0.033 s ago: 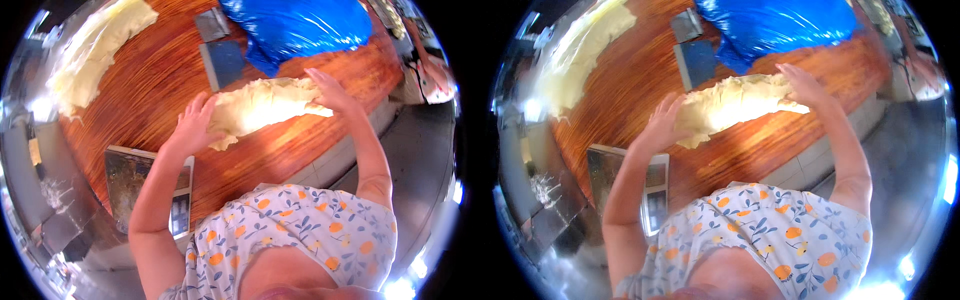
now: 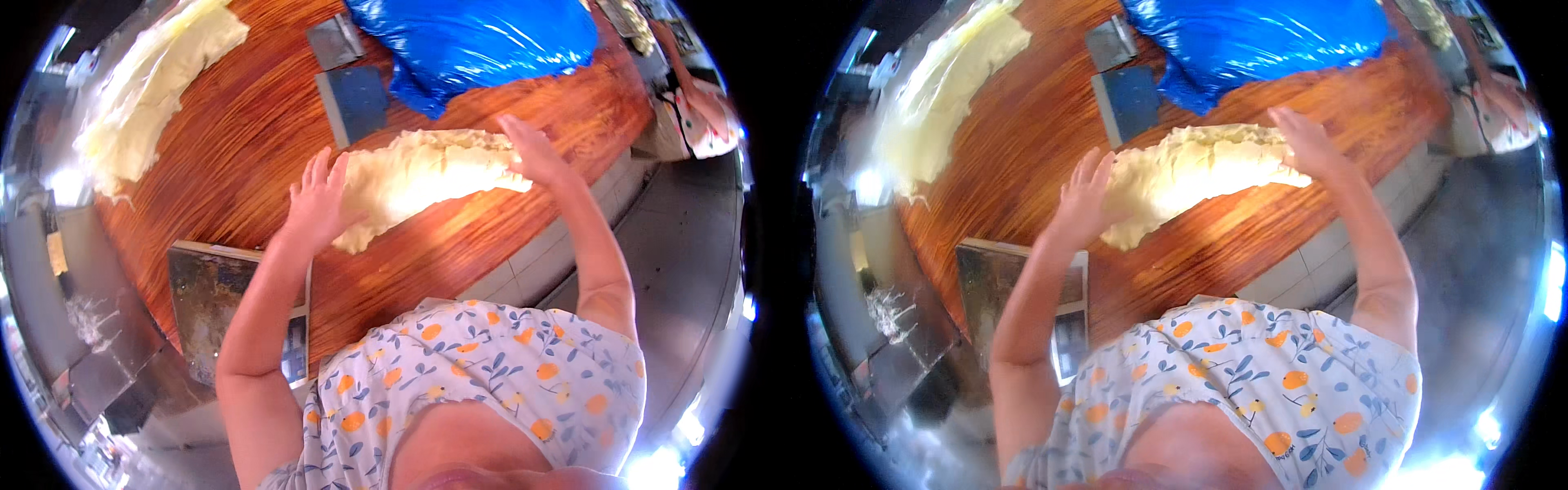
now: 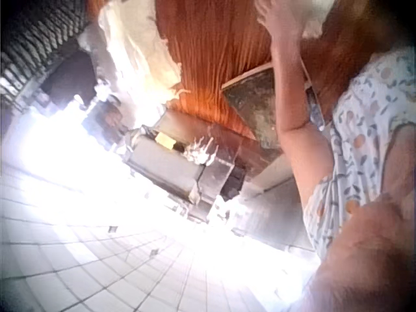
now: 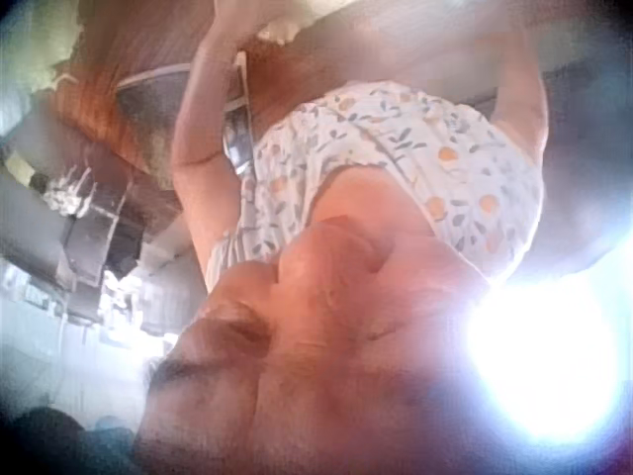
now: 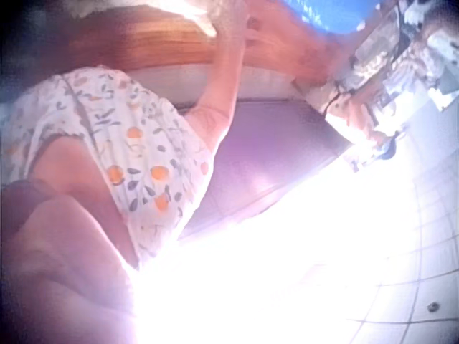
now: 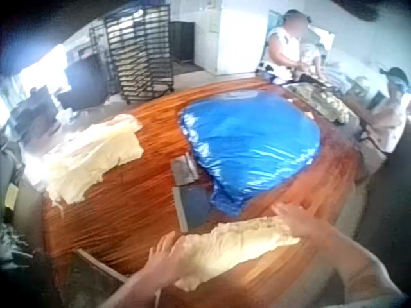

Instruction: The person weighs a piece of dough on a digital scale, then uses a bench scraper to cut a large mass of dough into smaller portions on a wooden table. They repeatedly weigh individual pieces and place them onto a blue plastic sheet.

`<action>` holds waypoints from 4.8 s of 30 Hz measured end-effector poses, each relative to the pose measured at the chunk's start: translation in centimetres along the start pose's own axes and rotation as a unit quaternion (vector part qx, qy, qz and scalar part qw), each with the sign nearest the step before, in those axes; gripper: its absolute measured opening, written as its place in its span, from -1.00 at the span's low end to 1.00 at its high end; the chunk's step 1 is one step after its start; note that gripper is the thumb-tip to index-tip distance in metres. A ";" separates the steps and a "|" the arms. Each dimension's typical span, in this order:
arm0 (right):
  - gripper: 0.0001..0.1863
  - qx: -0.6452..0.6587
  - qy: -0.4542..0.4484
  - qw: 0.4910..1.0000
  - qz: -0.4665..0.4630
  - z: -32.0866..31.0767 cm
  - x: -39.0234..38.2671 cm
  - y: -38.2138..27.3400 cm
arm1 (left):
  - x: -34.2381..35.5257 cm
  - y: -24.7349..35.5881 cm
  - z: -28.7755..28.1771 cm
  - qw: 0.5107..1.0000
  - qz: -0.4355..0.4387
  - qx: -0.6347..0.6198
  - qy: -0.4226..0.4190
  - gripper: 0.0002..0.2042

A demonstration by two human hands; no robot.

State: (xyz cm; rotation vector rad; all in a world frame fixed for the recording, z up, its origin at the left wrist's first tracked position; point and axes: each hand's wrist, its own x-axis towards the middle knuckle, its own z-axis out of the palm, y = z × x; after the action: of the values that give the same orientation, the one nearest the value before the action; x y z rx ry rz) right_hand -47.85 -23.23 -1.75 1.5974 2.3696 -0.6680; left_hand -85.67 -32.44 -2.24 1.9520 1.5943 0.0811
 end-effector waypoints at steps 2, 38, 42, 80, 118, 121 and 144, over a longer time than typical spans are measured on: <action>-0.05 -0.027 0.043 0.999 0.001 2.8 -1.8 0.4 | 0.3 2.1 3.3 0.998 0.020 0.036 0.044 -0.10; -0.51 0.010 0.100 0.960 -0.261 9.2 7.8 -5.3 | 3.3 -2.2 8.9 0.952 -0.052 0.188 0.238 -0.30; -0.43 -0.027 0.119 0.958 -0.258 9.8 8.5 -5.2 | 4.2 -2.7 8.9 0.965 -0.063 0.155 0.201 -0.33; -0.47 0.342 0.210 0.890 -0.217 3.2 7.9 -5.5 | -3.8 2.1 15.6 0.921 -0.238 0.058 0.303 -0.01; -0.69 0.558 -0.038 0.770 -0.306 -2.1 15.7 -16.2 | -3.6 -1.0 17.0 0.606 -0.177 -0.611 0.477 -0.14; -0.68 0.440 -0.071 0.841 -0.308 -3.6 12.1 -17.0 | -3.2 -0.6 16.6 0.604 -0.181 -0.599 0.493 -0.16; -0.84 -0.234 -0.012 0.903 -0.360 7.1 8.5 -27.5 | -2.8 -0.4 16.3 0.646 -0.343 -0.477 0.488 -0.55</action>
State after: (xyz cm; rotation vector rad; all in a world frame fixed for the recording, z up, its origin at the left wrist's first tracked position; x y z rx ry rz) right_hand -76.92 -28.18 -4.51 0.4979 2.7948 -0.1734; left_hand -80.04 -41.66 -14.75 0.2943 2.0944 1.5181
